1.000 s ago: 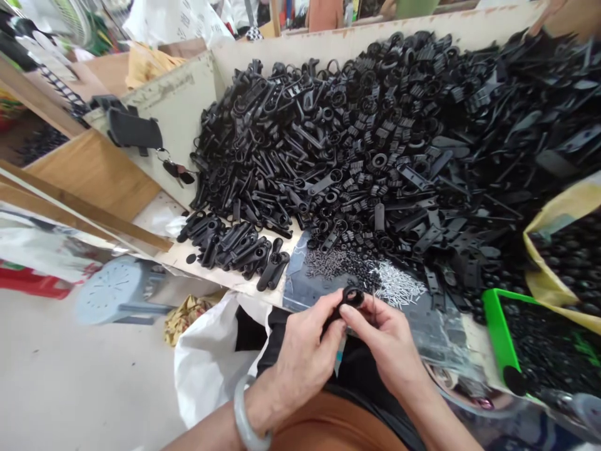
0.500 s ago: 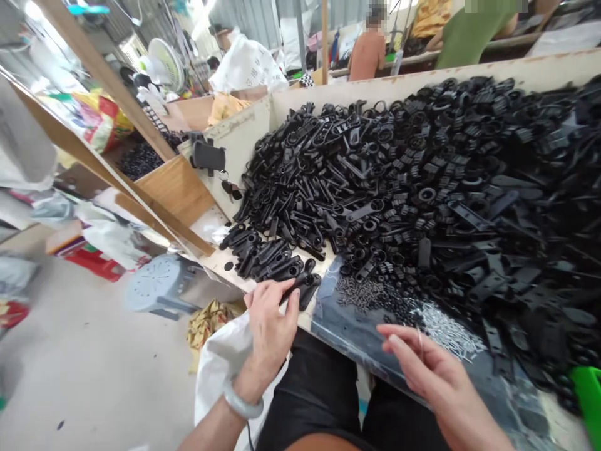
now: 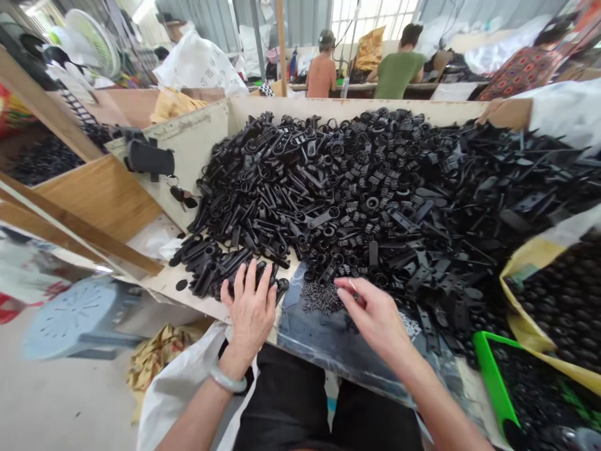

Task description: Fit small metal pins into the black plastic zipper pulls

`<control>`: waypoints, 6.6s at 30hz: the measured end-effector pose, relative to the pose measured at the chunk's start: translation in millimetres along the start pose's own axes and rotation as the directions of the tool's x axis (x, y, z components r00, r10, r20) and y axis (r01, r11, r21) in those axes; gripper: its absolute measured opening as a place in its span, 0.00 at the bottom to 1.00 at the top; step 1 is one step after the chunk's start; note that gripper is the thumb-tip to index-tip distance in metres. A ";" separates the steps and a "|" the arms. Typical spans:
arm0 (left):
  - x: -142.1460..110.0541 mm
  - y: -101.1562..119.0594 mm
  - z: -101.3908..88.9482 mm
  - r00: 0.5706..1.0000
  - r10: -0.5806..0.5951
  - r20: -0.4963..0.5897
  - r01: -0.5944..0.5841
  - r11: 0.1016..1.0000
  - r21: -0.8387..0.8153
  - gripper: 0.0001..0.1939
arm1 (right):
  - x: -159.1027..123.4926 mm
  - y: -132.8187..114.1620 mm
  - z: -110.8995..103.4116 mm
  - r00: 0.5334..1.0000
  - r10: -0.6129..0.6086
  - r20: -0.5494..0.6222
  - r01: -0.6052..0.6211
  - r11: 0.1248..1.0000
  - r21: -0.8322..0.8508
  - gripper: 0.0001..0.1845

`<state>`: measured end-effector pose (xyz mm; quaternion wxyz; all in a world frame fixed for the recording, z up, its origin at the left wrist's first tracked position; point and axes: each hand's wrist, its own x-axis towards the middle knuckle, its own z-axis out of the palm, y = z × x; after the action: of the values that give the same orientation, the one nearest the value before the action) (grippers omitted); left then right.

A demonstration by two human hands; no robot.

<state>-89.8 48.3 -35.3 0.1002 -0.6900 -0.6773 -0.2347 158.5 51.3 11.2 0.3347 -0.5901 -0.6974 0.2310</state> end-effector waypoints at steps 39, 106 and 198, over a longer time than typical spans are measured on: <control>-45.0 73.2 -57.7 0.433 0.080 0.898 0.874 -0.280 -0.396 0.21 | 9.5 25.7 -16.2 0.993 -0.107 0.044 0.110 0.992 -0.059 0.12; -57.2 96.7 -59.3 0.570 0.189 0.800 0.789 0.147 -0.597 0.17 | -108.1 -18.0 19.4 0.935 0.317 -0.158 -0.226 0.878 0.422 0.10; -50.0 71.8 -68.8 0.071 0.609 0.790 0.994 0.019 -0.104 0.16 | -88.0 18.4 3.1 0.848 -0.067 0.526 -0.249 0.826 0.506 0.18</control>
<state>-30.9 -32.0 14.5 -0.8960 -0.2638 -0.3380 -0.1156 175.5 -30.8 -21.1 0.2779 -0.4152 -0.6330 0.5913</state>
